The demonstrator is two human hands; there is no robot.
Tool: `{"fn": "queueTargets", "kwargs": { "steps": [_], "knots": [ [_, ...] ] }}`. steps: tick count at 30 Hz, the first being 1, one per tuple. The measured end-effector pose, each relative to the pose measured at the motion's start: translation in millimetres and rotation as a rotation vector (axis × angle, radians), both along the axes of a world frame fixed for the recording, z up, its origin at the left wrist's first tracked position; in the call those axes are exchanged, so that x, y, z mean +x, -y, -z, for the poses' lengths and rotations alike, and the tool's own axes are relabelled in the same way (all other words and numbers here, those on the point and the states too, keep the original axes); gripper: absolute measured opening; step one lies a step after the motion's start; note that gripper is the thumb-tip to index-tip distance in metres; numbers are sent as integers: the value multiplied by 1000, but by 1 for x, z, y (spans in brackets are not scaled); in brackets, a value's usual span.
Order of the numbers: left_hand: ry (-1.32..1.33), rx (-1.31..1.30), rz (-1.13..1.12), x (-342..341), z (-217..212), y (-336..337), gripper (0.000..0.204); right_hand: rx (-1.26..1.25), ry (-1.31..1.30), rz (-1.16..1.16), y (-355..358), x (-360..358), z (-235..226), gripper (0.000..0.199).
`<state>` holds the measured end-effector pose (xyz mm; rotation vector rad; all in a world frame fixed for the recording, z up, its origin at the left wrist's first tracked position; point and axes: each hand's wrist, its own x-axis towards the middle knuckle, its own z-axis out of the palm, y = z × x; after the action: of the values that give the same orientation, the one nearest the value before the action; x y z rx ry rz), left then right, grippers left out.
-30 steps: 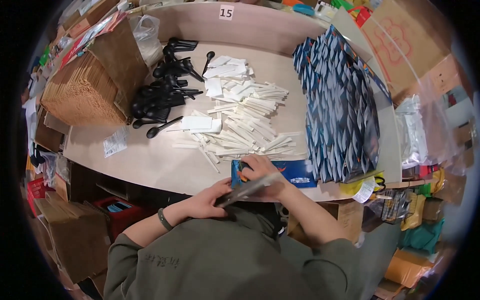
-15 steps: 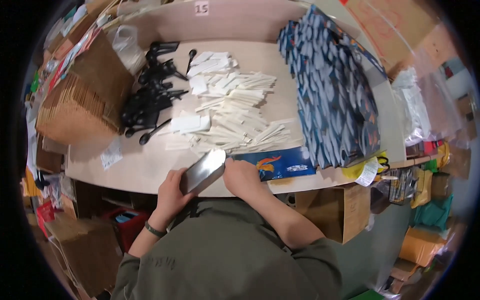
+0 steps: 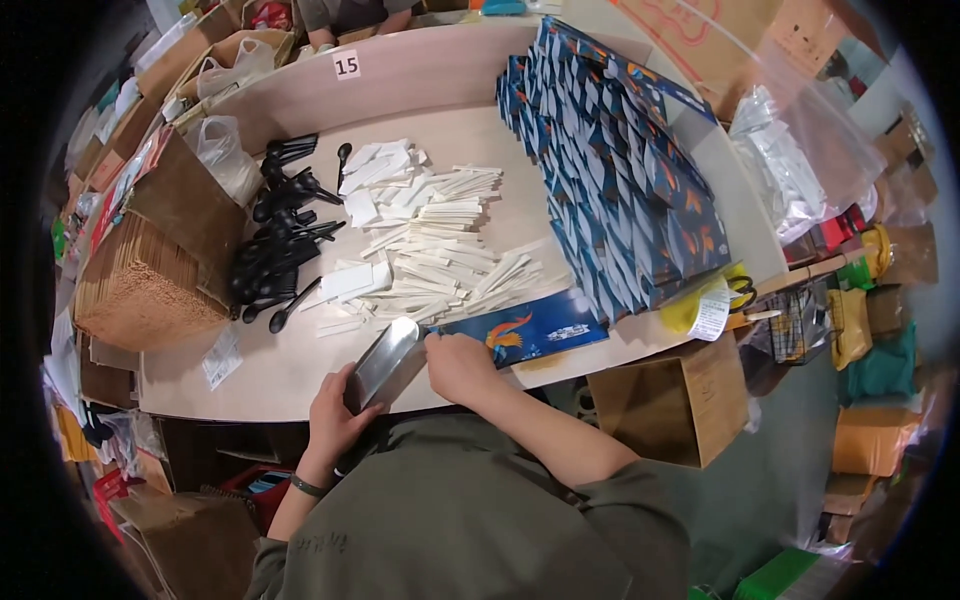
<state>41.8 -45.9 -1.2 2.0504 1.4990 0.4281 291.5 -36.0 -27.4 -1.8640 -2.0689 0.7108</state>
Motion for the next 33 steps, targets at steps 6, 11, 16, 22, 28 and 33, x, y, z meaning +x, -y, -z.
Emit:
{"fn": "queueTargets", "kwargs": {
  "steps": [6,11,16,22,28,33],
  "knots": [
    [-213,-12,333,-6,-22,-16,80,-54,-91,97,-2,-5,14,25],
    [-90,149,419,25,-16,-27,85,246,-356,-38,16,-21,-23,17],
    [69,282,550,68,-6,-31,87,933,34,359,39,115,-151,10],
    [50,286,555,106,13,-48,82,926,204,715,-25,320,-120,52],
    [19,299,529,93,9,-43,79,746,162,558,-138,330,-83,63],
    [-17,315,537,99,3,-41,77,644,54,642,-220,364,-96,55]
  ]
}}
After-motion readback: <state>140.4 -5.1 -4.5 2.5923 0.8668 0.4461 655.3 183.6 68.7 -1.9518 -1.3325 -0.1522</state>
